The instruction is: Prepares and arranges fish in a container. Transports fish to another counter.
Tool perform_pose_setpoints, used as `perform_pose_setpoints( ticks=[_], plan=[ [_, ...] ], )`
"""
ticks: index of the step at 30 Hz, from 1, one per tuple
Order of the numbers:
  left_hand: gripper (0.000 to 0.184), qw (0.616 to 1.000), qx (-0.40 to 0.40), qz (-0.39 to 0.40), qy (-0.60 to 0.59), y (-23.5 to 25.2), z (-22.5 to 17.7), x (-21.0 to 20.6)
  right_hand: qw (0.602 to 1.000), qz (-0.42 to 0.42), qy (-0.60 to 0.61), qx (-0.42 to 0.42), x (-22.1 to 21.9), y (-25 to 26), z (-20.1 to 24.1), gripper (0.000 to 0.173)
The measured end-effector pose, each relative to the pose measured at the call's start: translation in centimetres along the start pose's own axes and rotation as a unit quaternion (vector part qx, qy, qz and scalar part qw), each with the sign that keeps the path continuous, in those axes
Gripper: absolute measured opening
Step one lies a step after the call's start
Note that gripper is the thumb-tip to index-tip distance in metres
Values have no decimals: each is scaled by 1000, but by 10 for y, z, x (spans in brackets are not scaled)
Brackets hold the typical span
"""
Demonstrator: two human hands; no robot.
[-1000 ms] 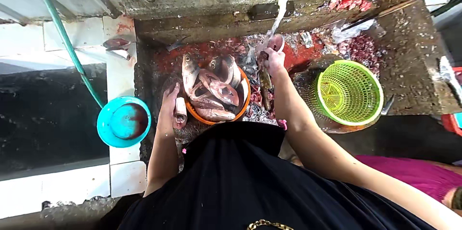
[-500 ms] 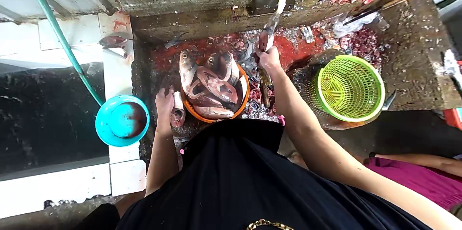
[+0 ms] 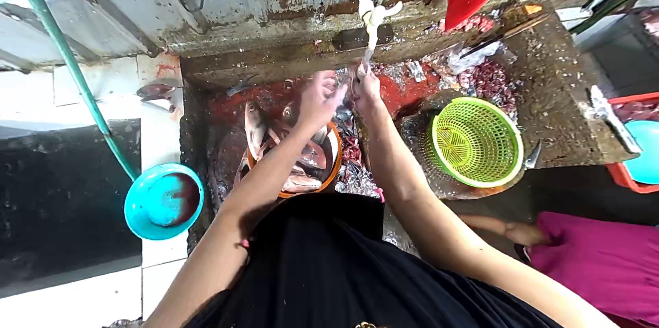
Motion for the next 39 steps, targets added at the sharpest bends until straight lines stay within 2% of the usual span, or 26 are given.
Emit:
perform_pose_setpoints(
  ticks=[2, 4, 5, 8, 10, 12, 13, 15, 17, 18, 19, 20, 22, 23, 25, 27, 28, 30, 32, 33, 36, 39],
  plan=[
    [75, 991, 107, 63, -57, 43, 17, -41, 999, 11, 44, 17, -10, -21, 11, 37],
    [67, 976, 171, 88, -102, 64, 28, -70, 998, -27, 15, 47, -13, -40, 22, 42],
    [62, 975, 184, 92, -79, 66, 31, -76, 996, -23, -13, 83, -11, -44, 26, 45],
    [40, 979, 166, 118, -6, 52, 29, -71, 975, -7, -145, 170, 3, -55, 40, 48],
    [32, 991, 83, 90, 54, 31, 15, -40, 939, 12, -298, 174, 10, -91, 50, 49],
    [31, 997, 19, 22, 73, 5, 6, 10, 871, 61, -453, 179, 2, -145, 49, 47],
    [30, 997, 11, -14, 75, -8, 9, 36, 835, 90, -508, 188, -9, -169, 42, 47],
    [30, 994, 14, -77, 81, -35, 19, 81, 769, 173, -588, 183, -33, -208, 5, 60],
    [28, 989, 13, -122, 77, -59, 31, 110, 710, 264, -627, 182, -52, -239, -39, 73],
    [27, 988, 13, -135, 72, -71, 36, 118, 693, 297, -633, 176, -56, -250, -51, 76],
    [25, 986, 14, -148, 70, -81, 40, 122, 697, 308, -621, 183, -56, -254, -51, 71],
    [24, 984, 12, -161, 72, -89, 44, 125, 723, 293, -590, 208, -55, -250, -37, 60],
    [22, 980, 21, -177, 89, -99, 48, 125, 777, 227, -534, 242, -48, -221, 14, 50],
    [23, 979, 29, -173, 106, -102, 48, 122, 782, 183, -536, 262, -43, -199, 46, 52],
    [27, 981, 32, -129, 141, -101, 45, 110, 754, 64, -554, 347, -38, -141, 109, 70],
    [26, 980, -22, -64, 186, -89, 39, 93, 714, -32, -563, 415, -36, -75, 161, 86],
    [26, 974, -58, -26, 218, -81, 35, 84, 704, -36, -594, 388, -37, -45, 175, 87],
    [32, 949, -119, 64, 286, -63, 27, 65, 697, 8, -668, 262, -44, -13, 187, 72],
    [44, 906, -146, 169, 359, -42, 25, 51, 699, 21, -700, 147, -52, -28, 194, 69],
    [48, 881, -154, 218, 390, -31, 29, 45, 705, 10, -697, 131, -56, -47, 197, 72],
    [45, 812, -183, 316, 454, -11, 40, 31, 730, -22, -649, 211, -51, -103, 179, 78],
    [36, 750, -211, 366, 509, -3, 39, 28, 785, 54, -559, 262, -38, -134, 120, 61]
  ],
)
Point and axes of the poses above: each hand's wrist, its own y-axis towards the middle knuckle, its own x-axis out of the back of the hand, z = x × y, the point moved 7 cm from there along y, towards the middle knuckle, and after that the axes turned 5 degrees about z, right-handed, at the moved point
